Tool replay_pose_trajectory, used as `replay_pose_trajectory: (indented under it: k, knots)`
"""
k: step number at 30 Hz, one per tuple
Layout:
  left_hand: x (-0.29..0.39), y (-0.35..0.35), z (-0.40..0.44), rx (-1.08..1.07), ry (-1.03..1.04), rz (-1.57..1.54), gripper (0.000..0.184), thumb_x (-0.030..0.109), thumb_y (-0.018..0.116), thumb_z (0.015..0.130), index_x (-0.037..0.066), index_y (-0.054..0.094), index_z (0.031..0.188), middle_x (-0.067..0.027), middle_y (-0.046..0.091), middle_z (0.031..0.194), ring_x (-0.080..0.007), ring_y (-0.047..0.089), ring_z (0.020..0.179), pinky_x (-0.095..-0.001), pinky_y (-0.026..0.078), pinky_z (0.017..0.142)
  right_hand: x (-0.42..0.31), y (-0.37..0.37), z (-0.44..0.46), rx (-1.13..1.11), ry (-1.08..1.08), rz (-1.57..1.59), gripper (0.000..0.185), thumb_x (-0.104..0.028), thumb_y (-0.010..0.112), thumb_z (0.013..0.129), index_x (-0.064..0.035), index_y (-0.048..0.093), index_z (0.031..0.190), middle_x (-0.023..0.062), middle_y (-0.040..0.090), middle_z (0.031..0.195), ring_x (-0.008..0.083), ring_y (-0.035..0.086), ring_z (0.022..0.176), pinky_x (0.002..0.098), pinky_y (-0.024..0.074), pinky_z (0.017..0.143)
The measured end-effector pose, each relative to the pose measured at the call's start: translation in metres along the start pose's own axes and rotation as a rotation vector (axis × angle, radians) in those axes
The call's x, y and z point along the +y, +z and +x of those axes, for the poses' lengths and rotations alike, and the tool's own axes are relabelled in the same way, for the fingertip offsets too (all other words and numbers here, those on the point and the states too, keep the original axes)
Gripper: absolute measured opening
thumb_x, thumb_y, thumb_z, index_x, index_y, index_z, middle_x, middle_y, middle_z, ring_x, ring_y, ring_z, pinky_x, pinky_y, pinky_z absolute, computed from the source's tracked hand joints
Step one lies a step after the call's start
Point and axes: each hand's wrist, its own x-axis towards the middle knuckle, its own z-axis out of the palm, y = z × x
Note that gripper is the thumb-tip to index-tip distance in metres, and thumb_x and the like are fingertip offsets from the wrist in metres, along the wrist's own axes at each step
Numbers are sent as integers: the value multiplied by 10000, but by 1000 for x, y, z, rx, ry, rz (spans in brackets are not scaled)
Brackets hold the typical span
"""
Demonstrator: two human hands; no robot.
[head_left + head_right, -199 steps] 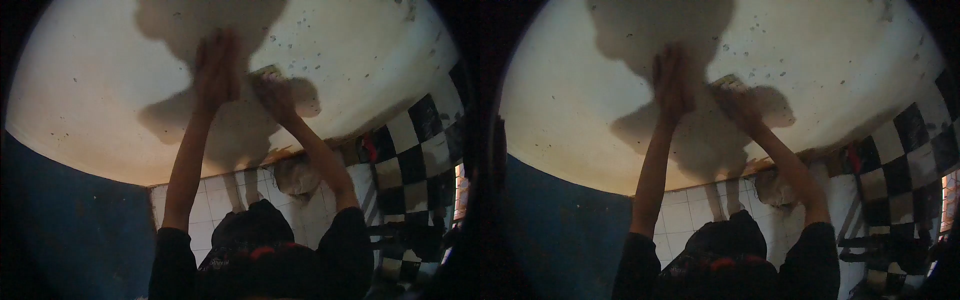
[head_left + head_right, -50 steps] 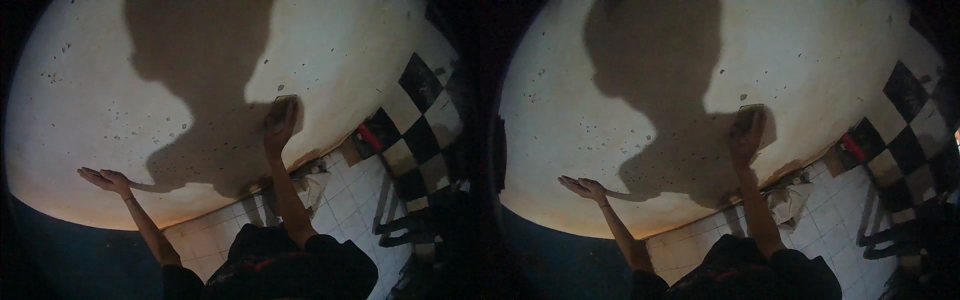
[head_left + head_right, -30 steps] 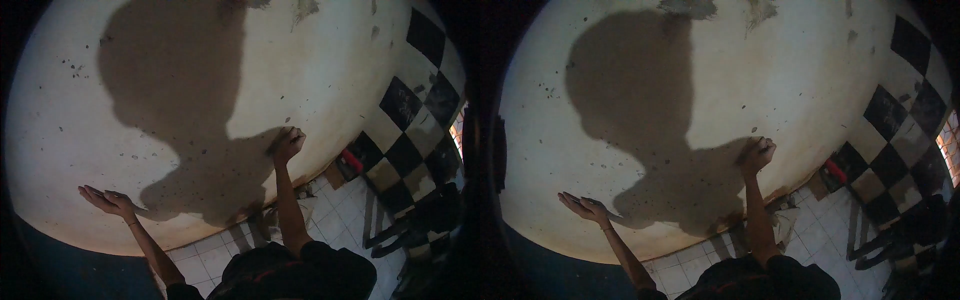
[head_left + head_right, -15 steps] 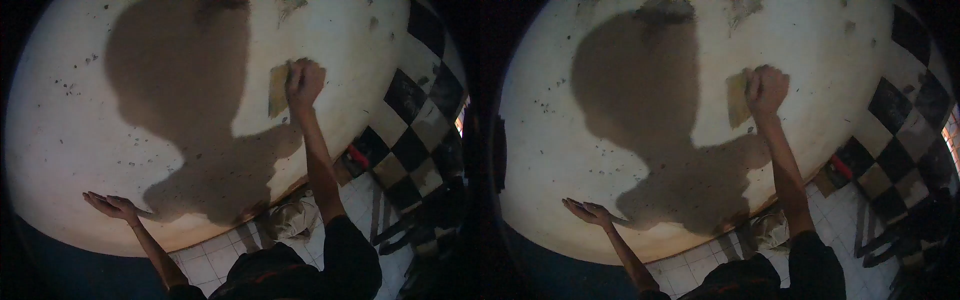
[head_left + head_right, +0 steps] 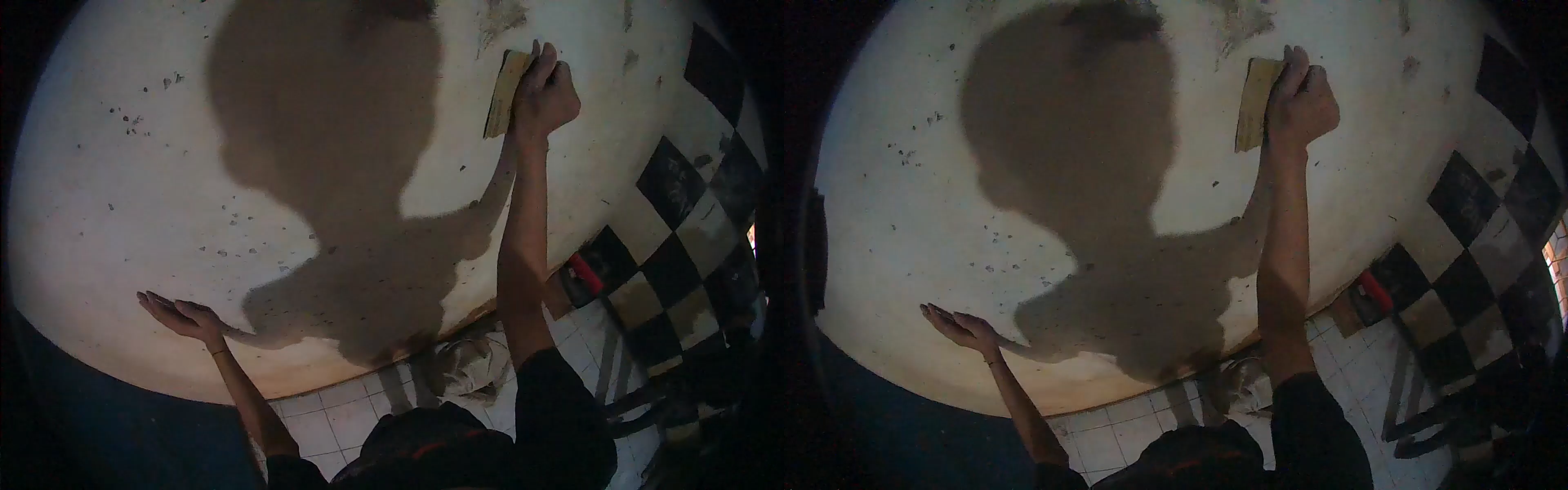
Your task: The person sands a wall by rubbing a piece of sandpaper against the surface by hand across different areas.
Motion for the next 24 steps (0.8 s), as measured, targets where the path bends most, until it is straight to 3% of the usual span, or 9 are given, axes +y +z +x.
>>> replay_pose_trajectory:
  k: [1,5,9,13,16,18,21,22,24]
  knots:
    - [5,-1,1,-16,2,32,493,198,387,1043,-101,329,1430,-264,244,1558,-397,259,1455,-493,295,1175,-13,-5,-4,2,1,0,314,-299,623,937,-88,658,706,85,612,591,211,560,473,352,448,487]
    - [-7,1,-2,3,1,-30,508,233,375,1052,-110,331,1424,-266,243,1557,-392,260,1455,-491,304,1171,-34,0,-93,-227,-679,71,133,-223,690,800,-101,637,788,120,603,689,280,564,549,374,425,485]
    - [-4,-1,-2,-7,-20,76,535,286,359,1056,-113,353,1413,-263,272,1537,-379,280,1446,-492,318,1161,-46,-6,-64,-62,-863,288,110,-207,704,789,-117,645,763,101,591,670,273,535,521,371,420,474]
    - [3,-5,-1,-48,-78,289,541,307,346,1058,-108,369,1405,-261,309,1511,-375,266,1447,-494,325,1152,-25,-8,5,-9,-295,-57,351,-246,680,916,-91,594,613,83,520,505,201,431,405,321,371,427]
    - [1,-3,0,-9,-36,258,529,321,340,1057,-100,410,1370,-261,339,1486,-375,266,1438,-498,335,1141,-50,-7,-31,15,-399,84,332,-253,698,890,-98,598,614,81,523,523,224,471,437,331,382,438]
    - [1,-5,-1,-26,21,317,507,319,351,1054,-93,433,1339,-257,341,1483,-380,298,1414,-503,346,1134,-72,-16,-68,-89,-739,224,266,-270,765,812,-123,599,665,61,596,627,230,546,495,343,422,449]
    - [2,-1,-3,26,-58,194,468,287,360,1048,-88,436,1318,-244,336,1467,-372,340,1387,-503,358,1122,-76,-23,-60,-145,-847,81,247,-259,796,766,-123,606,688,51,606,633,225,568,511,334,433,457]
    - [3,-3,-1,32,-73,181,460,275,361,1046,-90,432,1317,-238,336,1459,-370,350,1381,-501,362,1118,-58,-5,-34,-43,-805,253,251,-263,798,756,-124,606,674,59,605,626,233,564,505,338,431,454]
    - [5,3,0,60,-74,125,461,279,361,1046,-92,431,1310,-236,339,1449,-367,362,1372,-499,373,1112,-46,5,6,2,-553,43,276,-304,746,834,-112,621,680,70,605,618,253,551,496,346,419,459]
